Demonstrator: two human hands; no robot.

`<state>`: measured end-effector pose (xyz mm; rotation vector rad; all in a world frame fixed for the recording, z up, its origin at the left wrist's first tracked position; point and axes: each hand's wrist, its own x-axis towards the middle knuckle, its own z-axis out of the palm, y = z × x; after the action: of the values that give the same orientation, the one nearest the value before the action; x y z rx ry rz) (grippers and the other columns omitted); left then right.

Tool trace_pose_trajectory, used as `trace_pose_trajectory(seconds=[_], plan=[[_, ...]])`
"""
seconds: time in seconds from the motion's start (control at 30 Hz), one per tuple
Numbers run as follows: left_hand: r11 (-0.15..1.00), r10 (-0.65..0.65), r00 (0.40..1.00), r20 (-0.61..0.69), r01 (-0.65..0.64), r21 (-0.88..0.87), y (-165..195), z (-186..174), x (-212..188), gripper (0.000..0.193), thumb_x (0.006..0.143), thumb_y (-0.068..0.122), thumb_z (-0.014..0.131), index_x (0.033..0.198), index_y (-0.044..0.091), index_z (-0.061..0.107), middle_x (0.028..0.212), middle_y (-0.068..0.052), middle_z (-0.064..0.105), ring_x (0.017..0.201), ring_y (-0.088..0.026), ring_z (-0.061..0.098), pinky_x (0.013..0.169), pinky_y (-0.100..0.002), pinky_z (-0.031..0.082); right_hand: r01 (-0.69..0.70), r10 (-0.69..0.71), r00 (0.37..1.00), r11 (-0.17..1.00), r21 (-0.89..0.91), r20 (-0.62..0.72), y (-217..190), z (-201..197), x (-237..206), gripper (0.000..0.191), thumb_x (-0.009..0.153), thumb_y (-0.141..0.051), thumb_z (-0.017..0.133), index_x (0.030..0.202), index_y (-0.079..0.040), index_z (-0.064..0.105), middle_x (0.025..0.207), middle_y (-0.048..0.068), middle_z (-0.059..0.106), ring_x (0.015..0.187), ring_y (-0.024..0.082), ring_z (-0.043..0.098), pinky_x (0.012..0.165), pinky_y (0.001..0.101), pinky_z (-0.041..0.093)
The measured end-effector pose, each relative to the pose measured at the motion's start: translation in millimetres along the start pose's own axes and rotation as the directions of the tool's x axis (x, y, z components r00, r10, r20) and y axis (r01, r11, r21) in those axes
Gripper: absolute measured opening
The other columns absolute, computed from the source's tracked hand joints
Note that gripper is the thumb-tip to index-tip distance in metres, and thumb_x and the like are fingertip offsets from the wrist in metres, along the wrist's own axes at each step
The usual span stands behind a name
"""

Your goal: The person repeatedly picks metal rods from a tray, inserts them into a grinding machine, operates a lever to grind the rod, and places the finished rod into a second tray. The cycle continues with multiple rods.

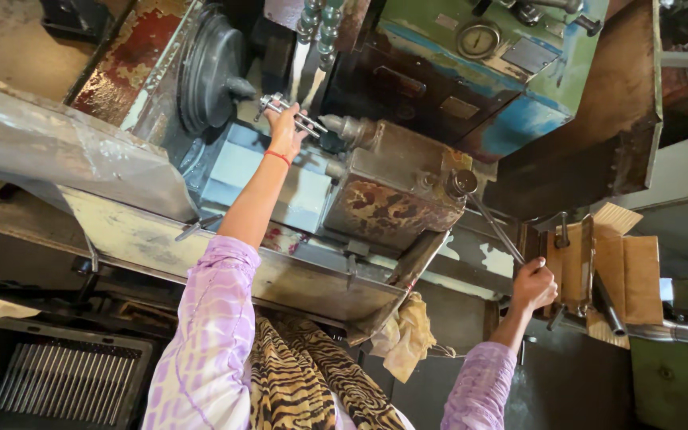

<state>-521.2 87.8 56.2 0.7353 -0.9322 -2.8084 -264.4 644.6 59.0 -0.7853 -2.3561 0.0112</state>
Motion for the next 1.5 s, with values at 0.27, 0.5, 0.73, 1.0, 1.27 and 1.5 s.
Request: trace_pose_trajectory(seconds=[0.27,0.5,0.73,1.0,1.27,1.5], plan=[[0.982,0.113,0.993,0.016,-0.109,-0.155,17,-8,-5,0.059,0.091,0.000,0.066,0.134,0.026,0.035,0.120,-0.008,0.053,0.097,-0.025,0.061,0.089,-0.059,0.050,-0.042,0.042,0.993,0.999,0.002,0.106,3,-4,1,0.061,0.113,-0.045,0.048,0.081,0.000,0.075,0.075,0.025,0.069,0.073,0.049,0.067,0.070,0.0597,0.053],[0.950,0.106,0.993,0.055,-0.085,-0.301,20,-6,-8,0.059,0.090,0.000,0.068,0.134,0.025,0.038,0.120,-0.008,0.054,0.098,-0.029,0.062,0.093,-0.060,0.051,0.004,-0.011,0.958,1.000,0.025,0.287,-2,-25,-13,0.059,0.115,-0.047,0.043,0.095,0.000,0.074,0.090,0.029,0.069,0.088,0.053,0.065,0.082,0.0618,0.050],[0.953,0.103,0.993,-0.048,-0.113,-0.280,22,-3,-7,0.035,0.091,0.007,0.067,0.117,0.018,0.047,0.101,-0.004,0.058,0.086,-0.022,0.059,0.075,-0.052,0.055,-0.321,0.228,0.943,0.811,0.489,0.242,20,-33,-37,0.054,0.114,-0.053,0.050,0.108,-0.003,0.069,0.092,0.018,0.069,0.081,0.031,0.066,0.068,0.0426,0.051],[0.887,0.455,0.869,0.196,-0.423,-0.185,56,28,-90,0.018,0.100,0.015,0.067,0.097,0.014,0.049,0.076,0.003,0.047,0.061,-0.009,0.043,0.055,-0.031,0.036,-0.696,0.583,0.596,0.032,0.717,0.552,14,-52,-328,0.020,0.098,-0.013,0.067,0.101,0.007,0.065,0.089,0.011,0.064,0.071,0.024,0.056,0.056,0.0404,0.042],[0.826,0.254,0.810,0.528,-0.466,0.317,84,-79,-245,0.027,0.101,0.020,0.067,0.078,0.012,0.057,0.064,0.008,0.049,0.054,-0.002,0.041,0.049,-0.023,0.030,-0.892,0.320,0.070,-0.404,0.203,0.945,-19,-86,-350,0.013,0.096,-0.029,0.065,0.099,-0.017,0.068,0.070,-0.005,0.063,0.053,0.010,0.050,0.047,0.0271,0.036],[0.480,0.321,0.844,0.429,-0.536,0.695,100,-229,-297,0.035,0.092,0.019,0.079,0.068,0.011,0.056,0.062,0.008,0.045,0.058,-0.002,0.036,0.048,-0.026,0.027,-0.413,0.379,0.873,0.238,0.879,0.307,-76,-104,-268,0.022,0.103,-0.009,0.070,0.119,0.002,0.061,0.110,0.009,0.069,0.095,0.015,0.065,0.083,0.0288,0.056]])
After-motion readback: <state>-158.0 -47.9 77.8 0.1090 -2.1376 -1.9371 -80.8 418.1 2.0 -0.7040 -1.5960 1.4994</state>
